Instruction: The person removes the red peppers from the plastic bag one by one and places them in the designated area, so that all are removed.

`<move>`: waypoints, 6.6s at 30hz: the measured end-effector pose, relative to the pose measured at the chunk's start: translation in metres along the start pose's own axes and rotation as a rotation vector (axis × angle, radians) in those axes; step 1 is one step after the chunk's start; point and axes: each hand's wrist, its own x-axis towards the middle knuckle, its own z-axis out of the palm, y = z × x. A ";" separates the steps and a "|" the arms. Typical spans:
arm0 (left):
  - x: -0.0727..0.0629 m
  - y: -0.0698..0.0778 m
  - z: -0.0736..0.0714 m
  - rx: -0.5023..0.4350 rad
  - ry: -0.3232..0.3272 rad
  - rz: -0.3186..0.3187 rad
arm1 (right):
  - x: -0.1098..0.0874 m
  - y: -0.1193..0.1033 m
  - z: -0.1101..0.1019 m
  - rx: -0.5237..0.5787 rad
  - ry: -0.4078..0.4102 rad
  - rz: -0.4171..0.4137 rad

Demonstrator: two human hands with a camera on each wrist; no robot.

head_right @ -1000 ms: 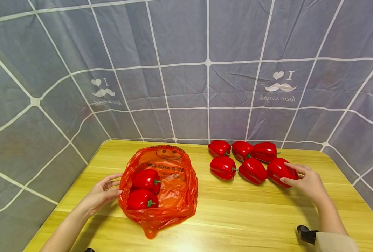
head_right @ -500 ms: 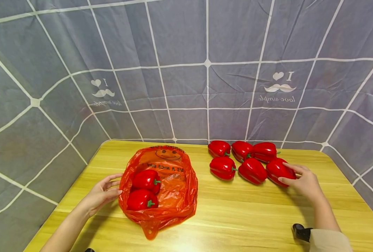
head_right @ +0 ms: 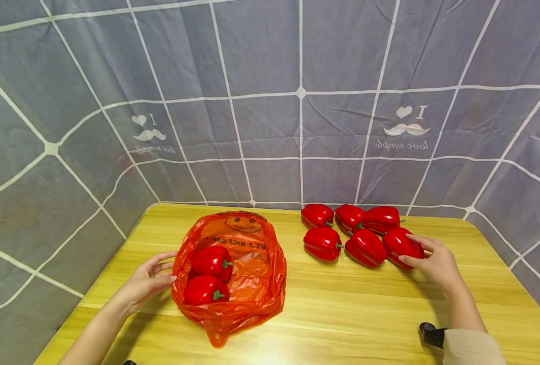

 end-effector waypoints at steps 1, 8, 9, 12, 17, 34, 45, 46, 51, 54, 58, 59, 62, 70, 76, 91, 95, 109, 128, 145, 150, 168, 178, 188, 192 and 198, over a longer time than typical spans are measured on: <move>0.000 0.000 0.000 -0.001 -0.001 -0.001 | 0.000 0.000 0.000 0.002 -0.001 -0.004; -0.001 -0.001 0.000 -0.008 -0.002 -0.004 | -0.001 -0.001 -0.001 0.010 0.005 -0.021; -0.001 -0.002 0.000 -0.009 -0.002 -0.004 | -0.001 -0.001 -0.002 0.004 0.011 -0.024; 0.000 -0.002 0.000 -0.011 -0.001 -0.002 | 0.000 -0.003 -0.004 0.000 0.030 -0.045; 0.000 -0.002 0.000 -0.015 -0.002 -0.001 | 0.001 -0.007 -0.008 0.011 0.059 -0.071; 0.001 -0.001 0.000 -0.013 0.001 0.001 | 0.008 -0.060 -0.010 -0.082 0.051 -0.184; 0.001 -0.002 0.001 -0.018 0.001 0.009 | 0.011 -0.104 0.015 0.097 -0.022 -0.377; 0.001 -0.002 0.001 -0.018 0.000 0.010 | 0.011 -0.109 0.018 0.109 -0.037 -0.386; 0.000 -0.003 0.000 -0.021 -0.005 0.012 | 0.008 -0.129 0.035 0.136 -0.094 -0.419; 0.000 -0.003 0.000 -0.022 -0.003 0.012 | 0.007 -0.141 0.049 0.153 -0.114 -0.463; 0.000 -0.002 0.001 -0.017 -0.002 0.010 | 0.004 -0.158 0.070 0.146 -0.135 -0.510; 0.000 -0.001 0.001 -0.014 -0.003 0.009 | 0.003 -0.162 0.075 0.141 -0.141 -0.518; 0.000 0.000 0.001 -0.011 -0.004 0.003 | 0.002 -0.174 0.090 0.127 -0.165 -0.559; 0.000 0.000 0.001 -0.014 0.001 -0.004 | 0.005 -0.206 0.119 0.173 -0.262 -0.618; 0.000 -0.001 0.001 -0.018 0.002 -0.006 | 0.014 -0.226 0.137 0.233 -0.347 -0.609; 0.000 -0.001 0.001 -0.015 0.001 -0.001 | 0.034 -0.265 0.182 0.296 -0.513 -0.621; 0.000 0.002 0.001 -0.009 -0.005 0.001 | 0.038 -0.270 0.191 0.301 -0.527 -0.611; 0.000 0.001 0.001 -0.006 -0.005 0.009 | 0.045 -0.275 0.217 0.308 -0.612 -0.505; 0.002 -0.003 0.002 -0.009 -0.003 0.017 | 0.048 -0.278 0.237 0.302 -0.685 -0.448; 0.002 -0.007 0.001 -0.013 -0.019 0.032 | 0.044 -0.277 0.251 0.246 -0.714 -0.452; 0.003 -0.007 0.001 -0.013 -0.020 0.028 | 0.043 -0.277 0.254 0.226 -0.713 -0.441; 0.003 -0.007 0.002 -0.018 -0.006 0.010 | 0.040 -0.275 0.259 0.213 -0.739 -0.435; 0.003 -0.007 0.002 -0.018 -0.010 0.016 | 0.041 -0.273 0.259 0.226 -0.748 -0.422; 0.003 -0.006 0.002 -0.016 -0.009 0.016 | 0.043 -0.273 0.259 0.221 -0.736 -0.434; 0.004 -0.005 0.002 -0.017 -0.009 0.015 | 0.043 -0.273 0.257 0.210 -0.726 -0.438; 0.003 -0.005 0.003 -0.008 0.000 0.006 | 0.043 -0.272 0.255 0.217 -0.729 -0.436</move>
